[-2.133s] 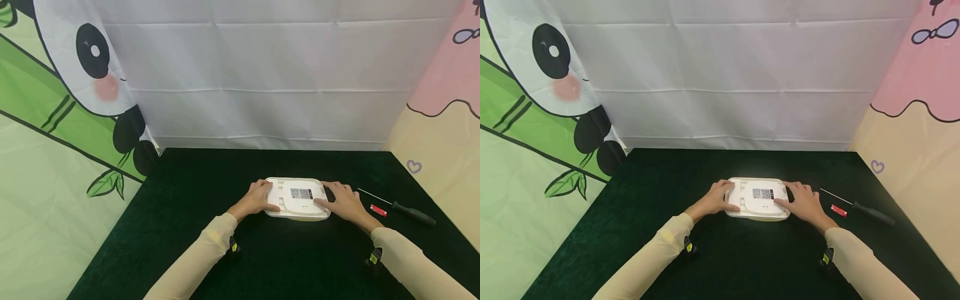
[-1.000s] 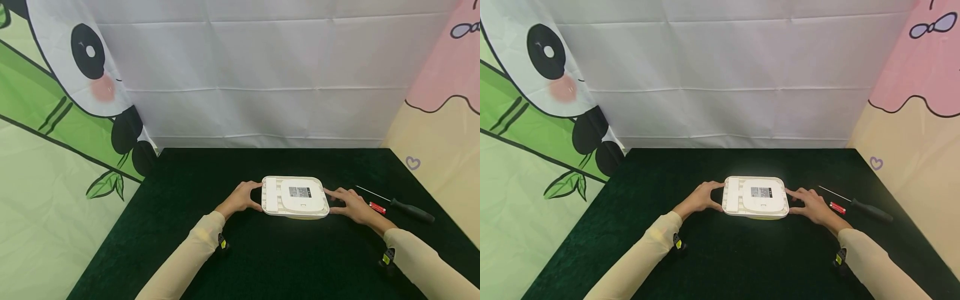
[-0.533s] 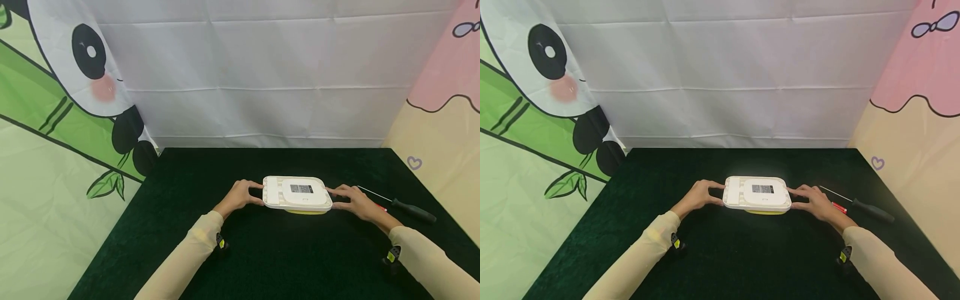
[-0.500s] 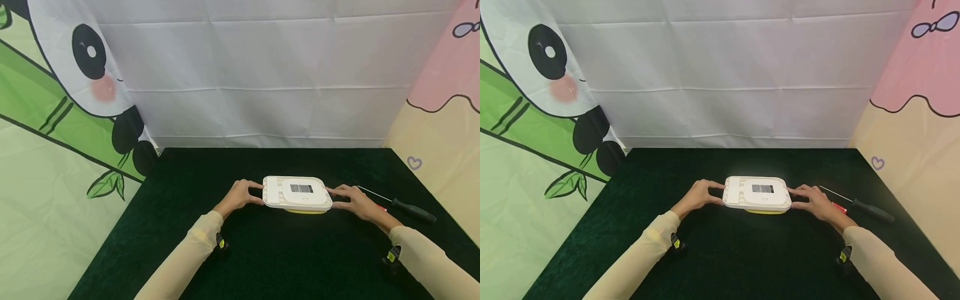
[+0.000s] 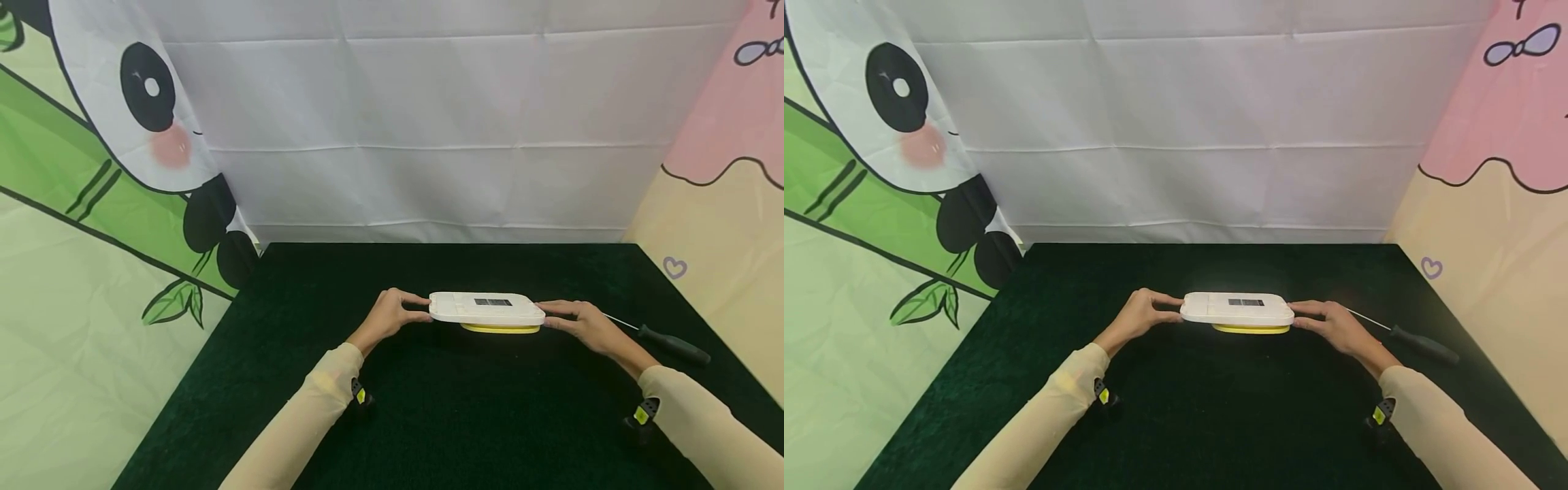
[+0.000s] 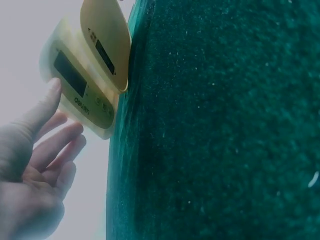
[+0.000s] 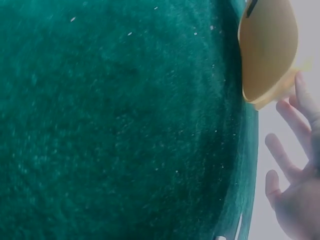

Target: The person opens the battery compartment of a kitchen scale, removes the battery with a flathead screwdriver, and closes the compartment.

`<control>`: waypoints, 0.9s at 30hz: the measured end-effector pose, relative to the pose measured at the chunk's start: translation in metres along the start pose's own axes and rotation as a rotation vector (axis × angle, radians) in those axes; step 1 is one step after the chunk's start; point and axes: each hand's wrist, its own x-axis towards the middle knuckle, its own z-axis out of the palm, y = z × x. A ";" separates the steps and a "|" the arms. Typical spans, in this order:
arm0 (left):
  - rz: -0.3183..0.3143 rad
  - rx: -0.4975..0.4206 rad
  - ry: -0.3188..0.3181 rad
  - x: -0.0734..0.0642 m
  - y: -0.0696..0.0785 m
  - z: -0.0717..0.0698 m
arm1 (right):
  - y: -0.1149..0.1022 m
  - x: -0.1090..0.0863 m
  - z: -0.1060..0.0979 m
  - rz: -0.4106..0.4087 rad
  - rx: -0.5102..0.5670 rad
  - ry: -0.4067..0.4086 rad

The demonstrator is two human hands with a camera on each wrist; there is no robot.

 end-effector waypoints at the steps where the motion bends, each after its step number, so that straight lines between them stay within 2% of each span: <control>1: 0.007 -0.008 0.002 0.000 0.000 0.000 | -0.001 0.000 -0.001 -0.004 0.009 0.001; 8: 0.058 -0.036 0.006 -0.002 -0.001 -0.001 | -0.002 -0.002 -0.002 -0.015 0.085 0.008; 15: 0.083 -0.035 0.024 -0.003 0.004 -0.003 | -0.009 -0.003 -0.006 0.064 0.075 0.035; 19: 0.080 -0.046 0.032 -0.003 0.007 -0.004 | -0.013 -0.004 -0.008 0.095 0.071 0.042; 27: 0.059 -0.056 0.045 -0.004 0.010 -0.005 | -0.019 -0.006 -0.011 0.136 0.127 0.035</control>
